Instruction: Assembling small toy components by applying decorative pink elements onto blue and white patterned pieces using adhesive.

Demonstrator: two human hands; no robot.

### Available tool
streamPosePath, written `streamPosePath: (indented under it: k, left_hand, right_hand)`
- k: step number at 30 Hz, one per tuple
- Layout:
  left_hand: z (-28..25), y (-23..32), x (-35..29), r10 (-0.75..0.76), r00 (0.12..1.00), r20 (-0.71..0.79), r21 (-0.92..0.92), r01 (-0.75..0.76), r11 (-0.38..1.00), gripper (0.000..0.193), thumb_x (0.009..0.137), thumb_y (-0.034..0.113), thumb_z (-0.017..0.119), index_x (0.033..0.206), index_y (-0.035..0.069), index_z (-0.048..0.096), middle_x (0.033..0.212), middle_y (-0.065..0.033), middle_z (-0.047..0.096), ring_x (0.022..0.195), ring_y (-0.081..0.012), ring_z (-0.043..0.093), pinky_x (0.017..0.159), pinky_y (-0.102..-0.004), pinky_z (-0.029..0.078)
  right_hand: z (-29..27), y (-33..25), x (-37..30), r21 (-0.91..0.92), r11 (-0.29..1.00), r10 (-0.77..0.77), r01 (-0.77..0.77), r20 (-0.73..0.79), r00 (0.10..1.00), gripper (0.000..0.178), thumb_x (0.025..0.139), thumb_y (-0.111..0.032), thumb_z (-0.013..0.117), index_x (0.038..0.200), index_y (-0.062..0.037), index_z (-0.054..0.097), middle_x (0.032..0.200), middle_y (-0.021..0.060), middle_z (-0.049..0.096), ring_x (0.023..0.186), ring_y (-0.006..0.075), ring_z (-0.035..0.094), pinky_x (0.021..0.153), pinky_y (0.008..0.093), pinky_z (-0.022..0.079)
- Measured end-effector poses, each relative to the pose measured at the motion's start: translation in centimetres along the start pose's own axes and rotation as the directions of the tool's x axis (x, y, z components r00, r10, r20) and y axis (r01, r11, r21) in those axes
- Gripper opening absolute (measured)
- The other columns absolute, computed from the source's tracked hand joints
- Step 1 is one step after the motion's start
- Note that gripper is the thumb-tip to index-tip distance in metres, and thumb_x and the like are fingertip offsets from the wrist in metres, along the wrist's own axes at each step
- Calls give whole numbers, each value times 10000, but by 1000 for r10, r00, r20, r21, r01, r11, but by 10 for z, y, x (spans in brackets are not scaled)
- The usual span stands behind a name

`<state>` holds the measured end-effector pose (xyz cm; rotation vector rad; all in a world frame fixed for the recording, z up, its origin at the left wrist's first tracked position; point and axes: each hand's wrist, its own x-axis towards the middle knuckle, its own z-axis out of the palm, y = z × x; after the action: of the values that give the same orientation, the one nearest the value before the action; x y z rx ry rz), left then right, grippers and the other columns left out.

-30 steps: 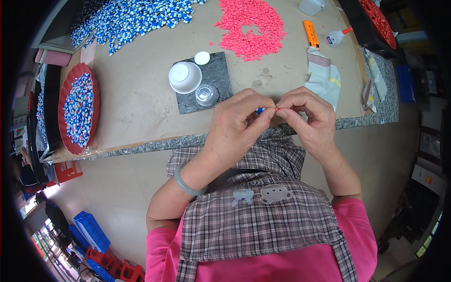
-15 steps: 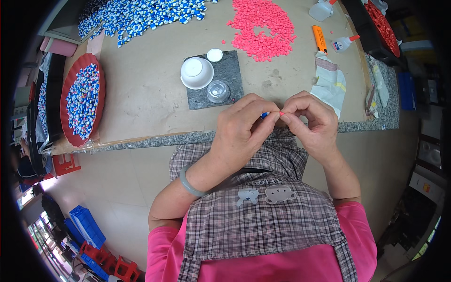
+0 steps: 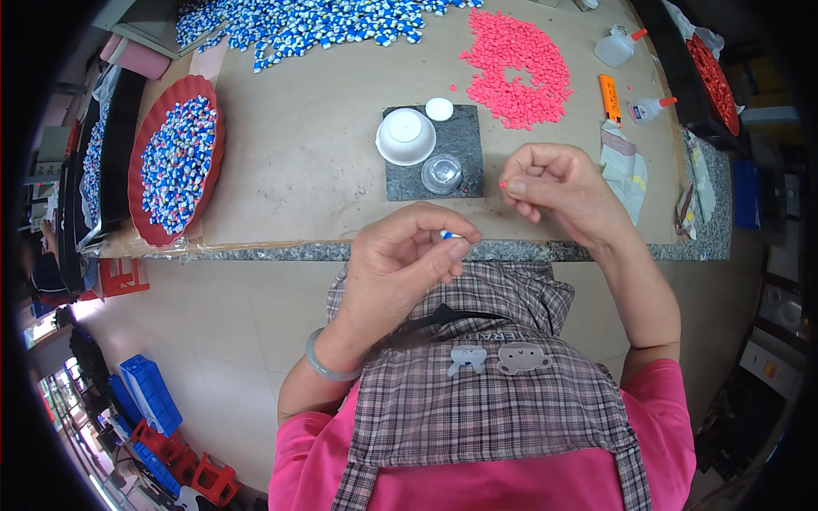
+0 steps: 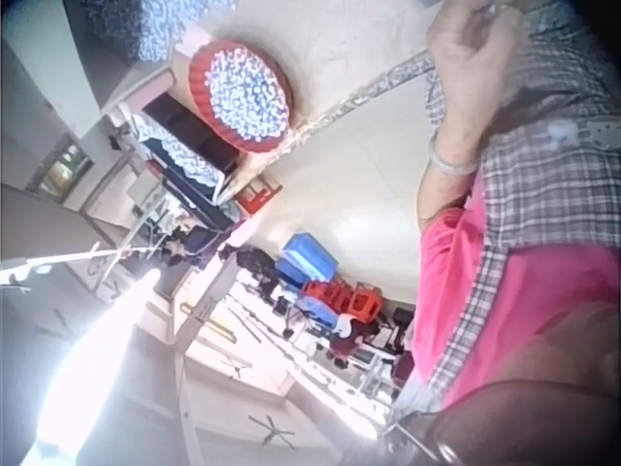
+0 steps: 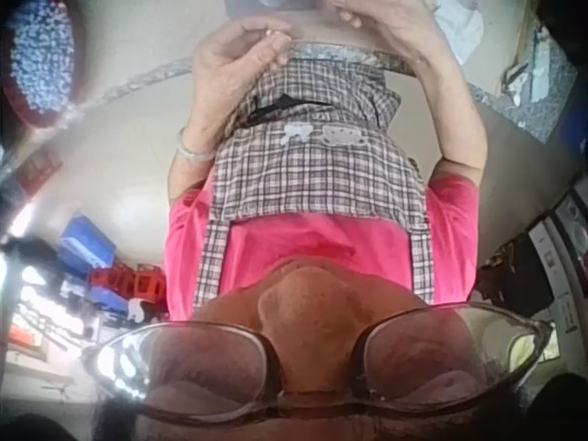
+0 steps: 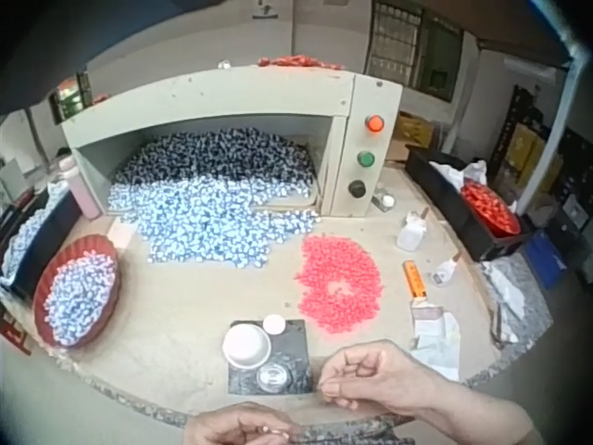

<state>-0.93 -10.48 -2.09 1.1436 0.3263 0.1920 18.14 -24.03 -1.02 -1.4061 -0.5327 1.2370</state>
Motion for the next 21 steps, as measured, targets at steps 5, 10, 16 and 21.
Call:
streamPosePath:
  k: [5, 10, 16, 21]
  left_hand:
    - [-15, -3, -3, 106, 992, -64, 46, -103, 994, 173, 892, -56, 569, 1046, -32, 641, 1055, -83, 579, 774, -95, 605, 639, -205, 511]
    - [-24, -1, -3, 96, 993, -66, -6, -96, 995, 189, 883, -73, 564, 1060, -31, 615, 1037, -76, 562, 777, -102, 609, 649, -212, 517]
    - [-32, -4, 0, 118, 991, -68, -26, -120, 992, 201, 880, -92, 553, 1067, -38, 603, 1054, -85, 559, 805, -115, 624, 669, -221, 528]
    - [-30, -4, 3, 175, 978, -113, -12, -178, 984, 187, 877, -84, 558, 1052, -45, 613, 1076, -111, 579, 795, -127, 637, 658, -224, 536]
  right_hand:
    - [6, -8, 22, -30, 998, 54, -54, 21, 998, 129, 859, -124, 689, 877, 1, 666, 762, 27, 642, 625, 42, 560, 552, 168, 448]
    - [8, -14, 29, -40, 995, 98, -96, 25, 995, 122, 853, -114, 695, 885, 2, 675, 757, 31, 651, 621, 45, 574, 549, 166, 454]
    - [11, -17, 34, -69, 986, 152, -149, 32, 988, 116, 847, -103, 693, 880, 7, 675, 754, 37, 655, 622, 49, 581, 555, 166, 463]
    - [15, -20, 35, -138, 978, 156, -154, 6, 988, 102, 837, -100, 702, 846, -4, 669, 727, 28, 655, 612, 44, 577, 548, 166, 461]
